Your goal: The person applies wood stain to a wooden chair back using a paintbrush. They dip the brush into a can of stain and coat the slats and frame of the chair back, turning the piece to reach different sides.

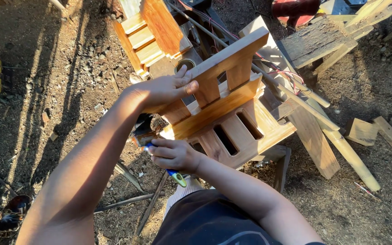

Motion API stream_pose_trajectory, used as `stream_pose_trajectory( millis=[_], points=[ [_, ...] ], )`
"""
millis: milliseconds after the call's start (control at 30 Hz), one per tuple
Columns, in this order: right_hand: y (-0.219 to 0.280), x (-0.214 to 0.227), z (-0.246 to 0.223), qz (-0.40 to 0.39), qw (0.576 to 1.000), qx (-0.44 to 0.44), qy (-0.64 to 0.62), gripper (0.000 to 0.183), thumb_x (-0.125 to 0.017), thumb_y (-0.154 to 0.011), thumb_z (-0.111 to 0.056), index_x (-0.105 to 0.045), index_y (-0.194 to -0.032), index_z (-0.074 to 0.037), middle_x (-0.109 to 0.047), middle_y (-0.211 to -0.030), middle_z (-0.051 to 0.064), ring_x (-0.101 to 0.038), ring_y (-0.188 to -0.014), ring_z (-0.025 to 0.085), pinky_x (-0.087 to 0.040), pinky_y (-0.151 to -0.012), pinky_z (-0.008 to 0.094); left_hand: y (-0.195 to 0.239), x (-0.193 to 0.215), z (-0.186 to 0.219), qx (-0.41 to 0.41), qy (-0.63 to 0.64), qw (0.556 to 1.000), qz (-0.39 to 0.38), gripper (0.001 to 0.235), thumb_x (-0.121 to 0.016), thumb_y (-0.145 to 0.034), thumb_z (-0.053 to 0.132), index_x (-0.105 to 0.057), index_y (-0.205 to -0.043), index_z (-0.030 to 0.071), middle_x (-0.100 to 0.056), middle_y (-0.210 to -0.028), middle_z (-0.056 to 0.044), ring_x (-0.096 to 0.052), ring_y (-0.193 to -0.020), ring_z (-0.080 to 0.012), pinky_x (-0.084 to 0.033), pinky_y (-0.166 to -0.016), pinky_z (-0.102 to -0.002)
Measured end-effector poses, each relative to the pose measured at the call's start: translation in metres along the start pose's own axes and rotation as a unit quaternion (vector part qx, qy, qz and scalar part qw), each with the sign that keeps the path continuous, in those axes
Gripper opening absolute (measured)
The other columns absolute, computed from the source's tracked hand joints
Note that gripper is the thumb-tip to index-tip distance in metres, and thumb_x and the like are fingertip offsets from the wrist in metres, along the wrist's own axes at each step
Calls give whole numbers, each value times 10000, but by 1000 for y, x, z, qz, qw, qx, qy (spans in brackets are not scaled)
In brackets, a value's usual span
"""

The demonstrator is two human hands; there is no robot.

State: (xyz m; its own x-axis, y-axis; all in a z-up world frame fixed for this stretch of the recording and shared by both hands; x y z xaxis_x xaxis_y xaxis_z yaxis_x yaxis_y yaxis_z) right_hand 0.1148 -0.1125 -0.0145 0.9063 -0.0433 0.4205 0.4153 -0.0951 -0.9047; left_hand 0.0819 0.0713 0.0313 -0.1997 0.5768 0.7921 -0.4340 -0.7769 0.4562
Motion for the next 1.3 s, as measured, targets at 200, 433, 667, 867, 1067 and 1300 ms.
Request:
stream_pose_trajectory(
  millis=[200, 433, 667, 867, 1067, 1300],
  points=[
    [26, 33, -16, -27, 999, 16, 14, 145, -790, -925, -130, -673, -1004, -160, -689, -1250, 20, -702, -1191, 291, -665, -827, 367, 0, -1, 4, -1, -10, 1000, -5, 1084, -180, -807, 880, -167, -1626, 170, 22, -1714, -58, -212, -1536, -317, -193, -1230, -428],
    [9, 40, 6, -51, 994, 6, 98, 138, -778, -938, -115, -652, -955, -166, -664, -1258, 3, -686, -1195, 280, -675, -835, 359, -5, -3, 3, -4, -22, 1000, -7, 1052, -201, -852, 867, -206, -1616, 145, 17, -1732, -68, -215, -1562, -301, -203, -1262, -402],
    [10, 18, -16, -82, 995, 50, 36, 131, -764, -935, -114, -649, -971, -163, -659, -1265, 7, -656, -1263, 275, -661, -885, 352, 0, -4, 1, -13, -15, 1000, -1, 1042, -207, -819, 866, -237, -1617, 196, 4, -1726, -49, -207, -1562, -290, -204, -1238, -408],
    [40, 65, 4, -94, 992, 34, 83, 124, -767, -948, -105, -650, -978, -135, -656, -1254, 21, -656, -1252, 278, -641, -991, 380, -3, -9, -14, -115, -2, 991, 67, 1024, -193, -872, 869, -215, -1628, 179, -46, -1726, -104, -118, -1578, -308, -172, -1255, -435],
    [66, 31, 33, -150, 981, 37, 118, 96, -723, -914, -115, -639, -959, -127, -647, -1266, 53, -644, -1229, 307, -630, -946, 416, 3, -13, -15, -175, 36, 978, 111, 1011, -155, -868, 862, -265, -1633, 210, -131, -1734, -71, -92, -1596, -337, -156, -1256, -478],
    [95, 18, 31, -225, 971, 26, 77, 74, -687, -883, -163, -639, -938, -156, -650, -1248, 25, -655, -1233, 284, -632, -903, 395, 5, -12, -10, -180, -2, 973, 142, 988, -145, -881, 861, -377, -1598, 222, -181, -1732, -26, -95, -1594, -379, -176, -1258, -520]
  ],
)
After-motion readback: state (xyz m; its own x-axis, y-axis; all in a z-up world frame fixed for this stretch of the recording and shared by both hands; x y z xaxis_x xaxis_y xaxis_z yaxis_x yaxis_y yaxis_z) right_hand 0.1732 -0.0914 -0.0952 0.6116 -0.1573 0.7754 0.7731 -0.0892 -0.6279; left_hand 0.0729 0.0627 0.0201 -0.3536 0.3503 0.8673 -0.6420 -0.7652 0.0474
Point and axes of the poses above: each hand's wrist, its own y-axis away from the middle knuckle, its own x-axis out of the back of the hand, z = x × y, the point moved 9 cm from there along -y, towards the middle knuckle
